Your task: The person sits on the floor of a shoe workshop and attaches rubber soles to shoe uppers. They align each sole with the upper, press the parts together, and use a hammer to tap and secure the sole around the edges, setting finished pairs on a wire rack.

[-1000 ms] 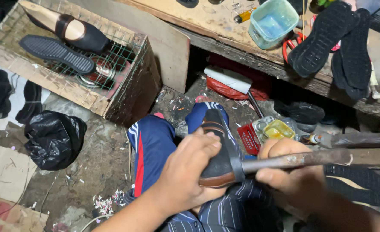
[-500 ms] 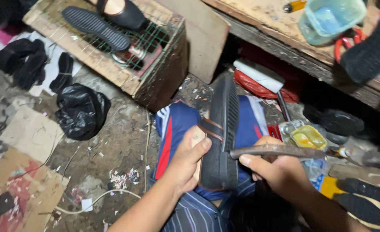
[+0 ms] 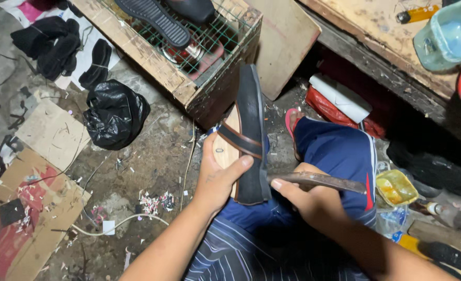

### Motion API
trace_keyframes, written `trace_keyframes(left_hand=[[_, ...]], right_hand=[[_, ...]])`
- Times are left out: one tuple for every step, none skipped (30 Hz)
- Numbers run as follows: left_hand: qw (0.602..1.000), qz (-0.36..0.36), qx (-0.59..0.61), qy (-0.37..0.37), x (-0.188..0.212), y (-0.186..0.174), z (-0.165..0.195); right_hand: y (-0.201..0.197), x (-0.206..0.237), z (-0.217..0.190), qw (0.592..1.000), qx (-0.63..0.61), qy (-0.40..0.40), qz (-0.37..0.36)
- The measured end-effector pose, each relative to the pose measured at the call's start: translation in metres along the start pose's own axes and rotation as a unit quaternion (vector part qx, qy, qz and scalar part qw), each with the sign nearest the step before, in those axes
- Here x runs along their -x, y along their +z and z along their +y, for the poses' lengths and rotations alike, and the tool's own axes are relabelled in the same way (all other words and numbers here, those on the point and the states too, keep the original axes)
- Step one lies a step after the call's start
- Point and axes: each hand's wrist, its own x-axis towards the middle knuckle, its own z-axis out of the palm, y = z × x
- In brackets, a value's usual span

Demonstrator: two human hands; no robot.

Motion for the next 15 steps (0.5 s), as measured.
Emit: trace_keyframes(left_hand=[[1.000,-0.012,0.004,0.006,-0.002,-0.003,-0.002],[1.000,-0.024,0.008,0.010,-0.003,-0.005,-0.003],[0.999,-0.032,0.013,0.012,-0.004,-0.008,-0.005],[0.999,-0.029,0.016,0.006,-0.004,-0.009,-0.006],[0.999,-0.027,0.018,0.002,-0.005,-0.011,-0.007],[0.999,-0.026,0.019,-0.003,-0.006,-0.012,-0.007],[0.999,-0.027,0.019,-0.004,-0.006,-0.012,-0.007],[0.999,-0.028,0.019,-0.006,-0.006,-0.012,-0.007],[0.999,-0.030,0.018,-0.008,-0.007,-0.012,-0.006],[1.000,-0.026,-0.006,0.000,-0.007,-0.012,-0.005],[0.999,-0.023,-0.030,0.009,-0.007,-0.012,-0.004],[0.998,-0.020,-0.053,0.017,-0.007,-0.012,-0.003],[0.996,-0.021,-0.081,0.027,-0.008,-0.012,-0.002],[0.993,-0.023,-0.108,0.036,-0.008,-0.013,-0.001],[0.990,-0.025,-0.135,0.044,-0.008,-0.012,0.000]], right_hand=[[-0.003,-0.004,0.002,0.999,-0.020,0.046,-0.018],[-0.006,-0.008,0.004,0.994,-0.041,0.094,-0.038],[-0.009,-0.011,0.006,0.986,-0.060,0.143,-0.060],[-0.011,-0.015,0.009,0.983,-0.106,0.135,-0.059],[-0.012,-0.018,0.012,0.979,-0.151,0.126,-0.058],[-0.011,-0.022,0.015,0.972,-0.197,0.116,-0.056],[-0.010,-0.025,0.017,0.967,-0.225,0.099,-0.064],[-0.008,-0.027,0.019,0.961,-0.254,0.084,-0.071],[-0.006,-0.029,0.021,0.954,-0.283,0.068,-0.078],[-0.003,-0.030,0.021,0.956,-0.273,0.078,-0.076],[-0.001,-0.030,0.021,0.958,-0.263,0.086,-0.074],[0.002,-0.031,0.020,0.960,-0.253,0.095,-0.071],[0.003,-0.031,0.018,0.958,-0.259,0.097,-0.070],[0.005,-0.032,0.015,0.956,-0.266,0.101,-0.069],[0.005,-0.033,0.011,0.954,-0.272,0.106,-0.066]])
